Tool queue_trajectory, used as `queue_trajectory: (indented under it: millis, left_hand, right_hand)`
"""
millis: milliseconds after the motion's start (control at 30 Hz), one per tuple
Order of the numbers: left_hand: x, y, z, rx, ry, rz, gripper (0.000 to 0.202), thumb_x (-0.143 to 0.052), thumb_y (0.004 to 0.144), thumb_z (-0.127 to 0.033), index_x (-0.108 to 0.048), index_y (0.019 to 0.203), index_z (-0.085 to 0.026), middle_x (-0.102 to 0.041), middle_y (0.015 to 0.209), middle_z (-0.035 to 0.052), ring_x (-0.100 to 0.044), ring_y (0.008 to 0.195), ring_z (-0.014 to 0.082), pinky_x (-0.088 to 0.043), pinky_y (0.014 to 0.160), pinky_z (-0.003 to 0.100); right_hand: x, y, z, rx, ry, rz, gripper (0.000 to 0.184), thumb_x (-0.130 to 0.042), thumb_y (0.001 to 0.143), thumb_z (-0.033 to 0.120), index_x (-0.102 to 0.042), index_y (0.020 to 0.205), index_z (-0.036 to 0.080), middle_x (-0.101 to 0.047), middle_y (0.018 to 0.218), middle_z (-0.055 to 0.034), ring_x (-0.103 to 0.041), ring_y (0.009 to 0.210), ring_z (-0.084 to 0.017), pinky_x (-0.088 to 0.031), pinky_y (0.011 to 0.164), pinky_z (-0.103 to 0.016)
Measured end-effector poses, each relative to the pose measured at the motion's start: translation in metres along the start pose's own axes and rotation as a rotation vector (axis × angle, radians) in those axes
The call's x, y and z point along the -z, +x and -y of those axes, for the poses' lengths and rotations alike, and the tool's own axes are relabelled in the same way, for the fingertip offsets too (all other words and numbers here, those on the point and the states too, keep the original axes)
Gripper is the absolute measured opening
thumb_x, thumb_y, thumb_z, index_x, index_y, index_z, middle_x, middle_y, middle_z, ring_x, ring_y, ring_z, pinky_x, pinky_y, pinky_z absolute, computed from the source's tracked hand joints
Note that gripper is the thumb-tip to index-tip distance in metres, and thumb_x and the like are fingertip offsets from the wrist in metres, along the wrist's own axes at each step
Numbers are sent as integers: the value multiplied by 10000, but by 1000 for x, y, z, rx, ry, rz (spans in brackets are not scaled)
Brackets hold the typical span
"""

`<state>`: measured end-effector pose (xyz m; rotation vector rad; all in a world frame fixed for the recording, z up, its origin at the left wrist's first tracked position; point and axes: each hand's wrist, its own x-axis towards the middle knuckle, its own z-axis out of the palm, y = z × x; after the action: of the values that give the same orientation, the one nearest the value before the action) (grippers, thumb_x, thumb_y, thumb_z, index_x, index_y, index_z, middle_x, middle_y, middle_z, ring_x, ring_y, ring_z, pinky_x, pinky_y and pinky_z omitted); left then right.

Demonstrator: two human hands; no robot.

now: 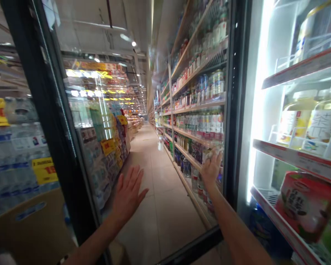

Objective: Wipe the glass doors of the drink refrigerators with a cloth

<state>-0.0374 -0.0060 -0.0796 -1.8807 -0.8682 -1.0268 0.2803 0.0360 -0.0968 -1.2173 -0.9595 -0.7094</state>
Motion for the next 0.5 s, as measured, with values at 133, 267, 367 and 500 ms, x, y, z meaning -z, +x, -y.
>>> queue_trajectory:
  millis: [133,267,367,500]
  left_hand:
    - [-1,1,0,15,-13,3,630,-480,870,-331,-241,1428,-164,-473,1361,116,-304,1347,211,-160,1126,417]
    - [2,-4,4,-4,-3,22,656,-485,868,-355,-220,1433,-152,-473,1359,123,-339,1330,214,-180,1120,401]
    - [9,-13,11,11,10,13,691,-483,868,-363,-174,1442,-135,-475,1356,133,-329,1335,208,-170,1125,395]
    - [22,-26,23,45,64,-10,704,-496,865,-318,-157,1441,-96,-450,1371,170,-213,1380,211,-161,1127,418]
  right_hand:
    - [-1,-41,62,352,53,196,579,-396,871,165,-265,1424,274,-224,1516,-76,-202,1394,-263,-305,1076,-524]
    - [2,-48,83,530,14,260,616,-414,857,131,-249,1429,287,-270,1501,-79,-222,1390,-259,-280,1089,-512]
    - [0,-42,90,359,-10,125,610,-374,881,139,-190,1448,268,-216,1517,-104,-203,1395,-264,-264,1082,-531]
    - [-2,-80,136,418,70,192,582,-384,861,125,-278,1427,209,-268,1497,-117,-167,1405,-265,-249,1102,-504]
